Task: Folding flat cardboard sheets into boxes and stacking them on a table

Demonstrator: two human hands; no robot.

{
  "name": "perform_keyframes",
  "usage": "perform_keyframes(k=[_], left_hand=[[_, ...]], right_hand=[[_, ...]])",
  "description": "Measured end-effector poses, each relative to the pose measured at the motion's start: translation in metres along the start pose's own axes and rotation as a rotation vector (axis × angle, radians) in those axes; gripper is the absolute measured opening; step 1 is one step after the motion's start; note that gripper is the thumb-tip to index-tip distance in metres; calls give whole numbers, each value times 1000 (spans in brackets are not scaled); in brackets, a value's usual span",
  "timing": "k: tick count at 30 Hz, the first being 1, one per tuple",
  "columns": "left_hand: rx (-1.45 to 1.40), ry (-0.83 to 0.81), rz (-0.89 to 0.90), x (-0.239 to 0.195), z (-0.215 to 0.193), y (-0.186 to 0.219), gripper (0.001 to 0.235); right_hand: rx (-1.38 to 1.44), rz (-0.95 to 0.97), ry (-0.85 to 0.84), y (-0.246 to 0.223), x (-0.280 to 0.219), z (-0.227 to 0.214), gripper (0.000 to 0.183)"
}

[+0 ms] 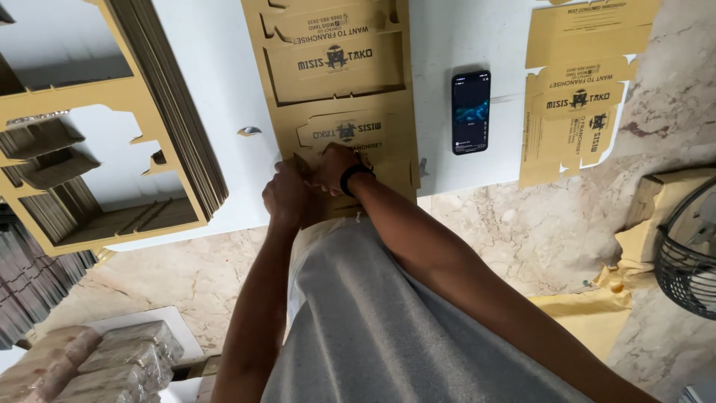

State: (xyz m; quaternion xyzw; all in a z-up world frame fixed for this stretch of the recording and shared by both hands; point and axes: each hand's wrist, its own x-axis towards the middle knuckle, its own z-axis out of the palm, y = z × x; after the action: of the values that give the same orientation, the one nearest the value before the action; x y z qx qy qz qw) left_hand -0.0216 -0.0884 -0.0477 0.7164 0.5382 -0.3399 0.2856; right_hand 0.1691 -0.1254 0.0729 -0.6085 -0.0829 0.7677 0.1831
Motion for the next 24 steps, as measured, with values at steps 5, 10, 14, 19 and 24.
perform_keyframes(k=[5,10,14,19,24], left_hand=[[8,-7,84,-6,-5,2,66],[-22,-24,126,-49,-38,31,49],[-99,-50,42,-41,2,-21,56],[-171,-141,-40,-62,30,-30,45],[-152,-75,-38,-57,32,-19,37]], right_hand=[[-536,-130,225,-1,16,15,27],[-701,-165,386,81,130,-2,18],[-604,-181,352,42,68,9,32],[-540,-196,346,18,36,21,32],[-566,-246,322,15,29,16,33]])
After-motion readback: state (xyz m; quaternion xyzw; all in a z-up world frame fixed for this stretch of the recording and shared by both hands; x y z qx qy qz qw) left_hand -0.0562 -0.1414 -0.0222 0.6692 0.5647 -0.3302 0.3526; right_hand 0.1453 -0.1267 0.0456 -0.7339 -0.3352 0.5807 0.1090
